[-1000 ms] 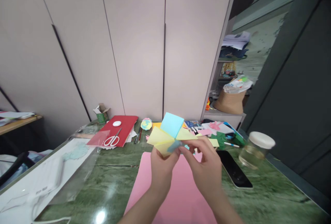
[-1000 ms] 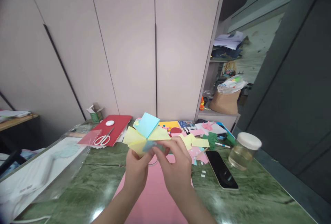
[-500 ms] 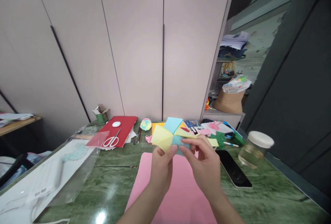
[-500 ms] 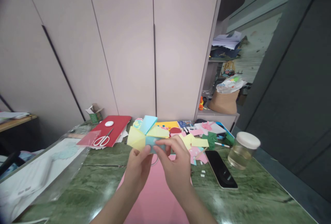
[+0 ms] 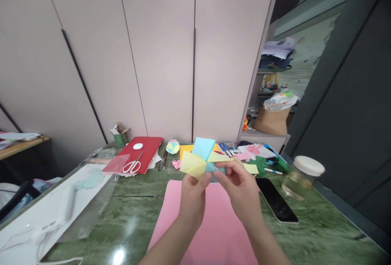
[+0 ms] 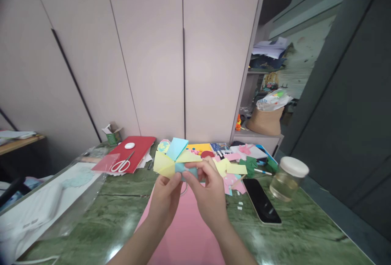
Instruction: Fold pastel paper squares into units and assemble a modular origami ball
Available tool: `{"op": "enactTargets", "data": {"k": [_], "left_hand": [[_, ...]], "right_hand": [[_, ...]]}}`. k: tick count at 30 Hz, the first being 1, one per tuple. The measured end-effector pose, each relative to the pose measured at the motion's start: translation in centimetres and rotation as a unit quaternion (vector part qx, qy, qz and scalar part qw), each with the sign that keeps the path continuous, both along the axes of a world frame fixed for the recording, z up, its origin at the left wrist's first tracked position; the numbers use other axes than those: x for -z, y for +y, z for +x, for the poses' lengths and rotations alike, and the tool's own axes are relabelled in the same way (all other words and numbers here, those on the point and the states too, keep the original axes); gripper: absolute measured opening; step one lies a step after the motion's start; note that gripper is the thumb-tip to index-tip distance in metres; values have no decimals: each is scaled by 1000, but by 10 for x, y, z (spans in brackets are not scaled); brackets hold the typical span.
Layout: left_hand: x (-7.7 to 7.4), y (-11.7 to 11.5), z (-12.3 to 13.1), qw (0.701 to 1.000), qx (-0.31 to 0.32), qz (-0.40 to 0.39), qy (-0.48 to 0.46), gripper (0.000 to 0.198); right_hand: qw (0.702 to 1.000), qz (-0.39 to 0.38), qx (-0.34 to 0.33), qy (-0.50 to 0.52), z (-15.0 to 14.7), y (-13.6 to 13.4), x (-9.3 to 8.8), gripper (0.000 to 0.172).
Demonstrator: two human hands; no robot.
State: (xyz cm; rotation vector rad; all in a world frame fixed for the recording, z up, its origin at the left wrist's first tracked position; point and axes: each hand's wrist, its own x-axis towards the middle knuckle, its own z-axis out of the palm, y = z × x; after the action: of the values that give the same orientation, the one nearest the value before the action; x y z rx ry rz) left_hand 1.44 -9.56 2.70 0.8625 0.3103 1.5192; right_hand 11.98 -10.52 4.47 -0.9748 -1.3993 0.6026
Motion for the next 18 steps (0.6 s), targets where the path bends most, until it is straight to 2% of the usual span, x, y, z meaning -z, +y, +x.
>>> {"op": "enactTargets", "data": {"k": [10,18], "left_hand": [[2,0,3,1000,-1,-11,4,35],[1,-1,2,999,-20,-41,1,32]], "right_hand": [[1000,-9,-16,7,1,0,-2,11],[996,58,53,-32,-1,-1,-1,8]]}}
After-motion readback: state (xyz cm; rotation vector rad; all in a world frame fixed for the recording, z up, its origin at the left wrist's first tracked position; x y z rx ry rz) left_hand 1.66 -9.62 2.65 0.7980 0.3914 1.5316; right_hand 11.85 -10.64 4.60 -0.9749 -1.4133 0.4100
